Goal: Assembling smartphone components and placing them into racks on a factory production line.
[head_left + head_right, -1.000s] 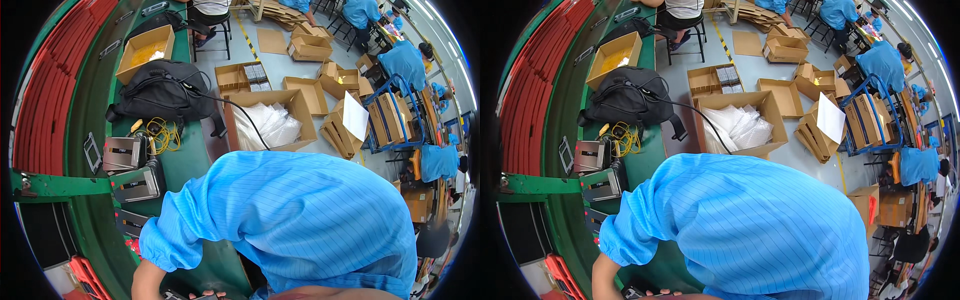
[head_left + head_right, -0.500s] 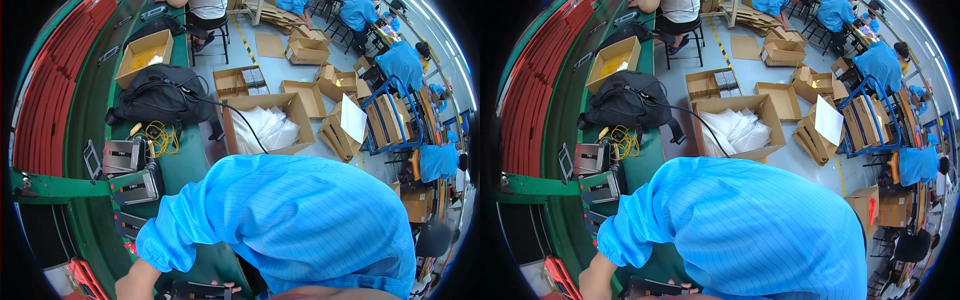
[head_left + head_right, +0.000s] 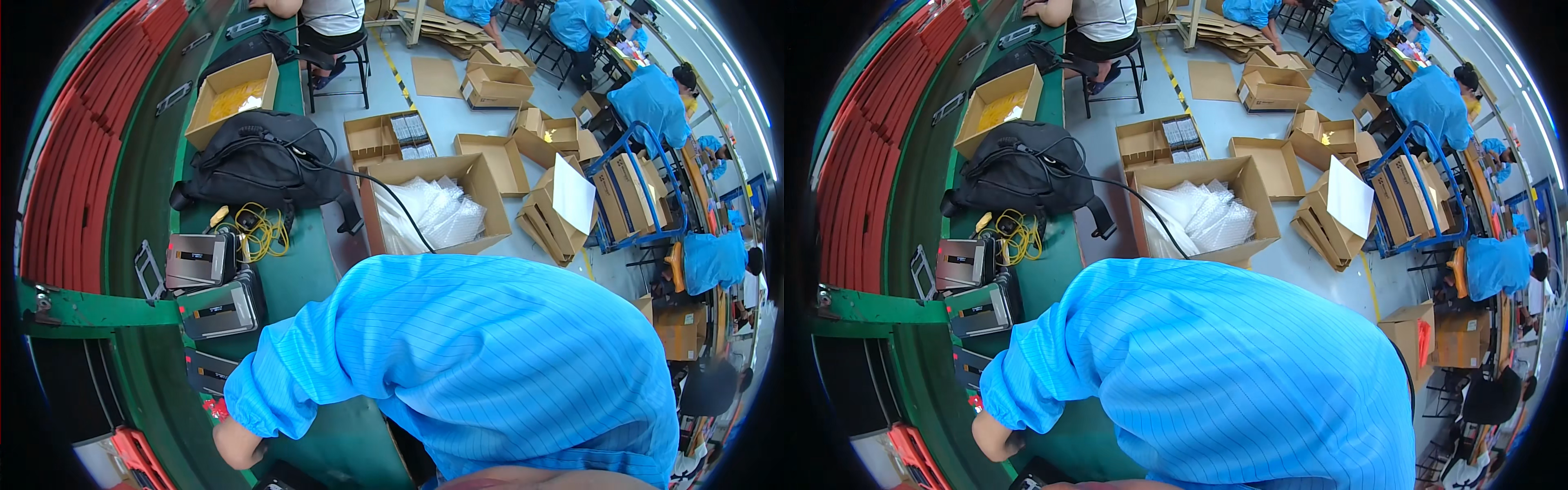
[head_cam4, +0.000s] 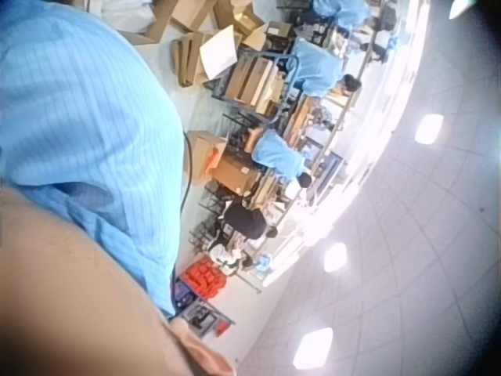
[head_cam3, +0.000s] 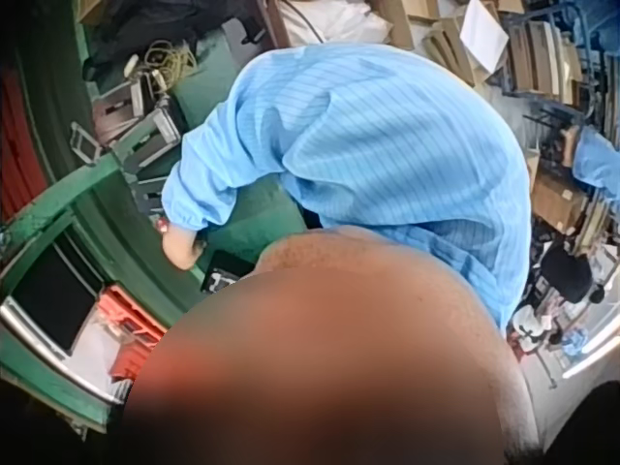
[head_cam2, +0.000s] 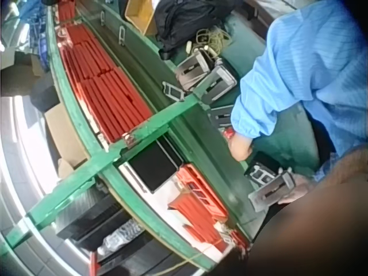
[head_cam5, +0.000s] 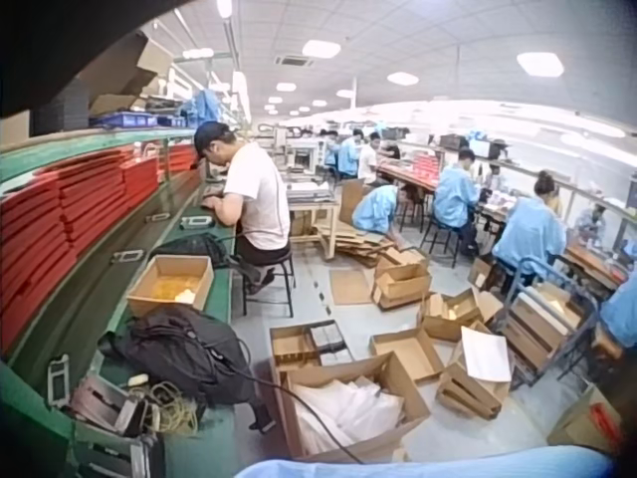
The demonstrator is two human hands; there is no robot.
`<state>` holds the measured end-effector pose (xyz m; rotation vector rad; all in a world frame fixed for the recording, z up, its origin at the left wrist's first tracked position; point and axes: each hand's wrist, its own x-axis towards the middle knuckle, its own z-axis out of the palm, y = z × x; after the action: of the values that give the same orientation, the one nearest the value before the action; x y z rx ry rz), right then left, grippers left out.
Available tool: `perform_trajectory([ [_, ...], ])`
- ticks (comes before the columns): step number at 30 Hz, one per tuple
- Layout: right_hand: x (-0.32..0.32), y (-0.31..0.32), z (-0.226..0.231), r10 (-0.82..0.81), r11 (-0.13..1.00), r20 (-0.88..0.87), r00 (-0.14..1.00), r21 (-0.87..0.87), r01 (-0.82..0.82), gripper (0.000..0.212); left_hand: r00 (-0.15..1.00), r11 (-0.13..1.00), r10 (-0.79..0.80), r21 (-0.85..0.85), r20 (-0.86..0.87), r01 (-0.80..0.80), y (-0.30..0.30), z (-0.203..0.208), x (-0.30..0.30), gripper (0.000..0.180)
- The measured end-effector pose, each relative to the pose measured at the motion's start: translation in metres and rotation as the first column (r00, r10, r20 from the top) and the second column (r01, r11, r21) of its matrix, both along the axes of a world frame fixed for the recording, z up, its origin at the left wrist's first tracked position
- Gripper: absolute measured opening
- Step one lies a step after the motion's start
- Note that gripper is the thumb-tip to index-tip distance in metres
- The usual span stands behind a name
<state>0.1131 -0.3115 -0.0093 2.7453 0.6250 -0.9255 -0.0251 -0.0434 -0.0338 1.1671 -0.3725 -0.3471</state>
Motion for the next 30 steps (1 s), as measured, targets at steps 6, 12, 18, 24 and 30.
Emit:
perform_trajectory([
  [6, 0.004, 0.002, -0.017, -0.193, 0.873, 0.518, 0.833, 0.479, -0.095, 0.022, 0.999, 1.0, 0.018, -0.014, 0.036, -0.018, 0.01, 0.0, 0.007, 0.057],
  [12, 0.031, -0.002, -0.043, -0.236, 0.933, 0.197, 0.951, 0.319, 0.166, 0.024, 0.997, 0.999, 0.031, -0.027, 0.073, -0.029, 0.015, 0.003, 0.01, 0.056],
  [18, 0.016, 0.001, -0.024, -0.229, 0.95, 0.081, 0.97, 0.235, 0.205, 0.03, 0.991, 0.994, 0.088, -0.067, 0.105, -0.082, 0.019, -0.002, 0.008, 0.056],
  [24, 0.005, -0.032, -0.003, -0.301, 0.883, 0.367, 0.88, 0.456, 0.112, 0.03, 0.985, 0.986, 0.118, -0.13, 0.129, -0.102, 0.007, -0.005, 0.0, 0.055],
  [30, 0.021, -0.044, -0.017, -0.371, 0.923, 0.175, 0.912, 0.175, 0.342, 0.026, 0.921, 0.969, 0.03, 0.215, 0.388, -0.122, 0.011, -0.005, -0.003, 0.064],
])
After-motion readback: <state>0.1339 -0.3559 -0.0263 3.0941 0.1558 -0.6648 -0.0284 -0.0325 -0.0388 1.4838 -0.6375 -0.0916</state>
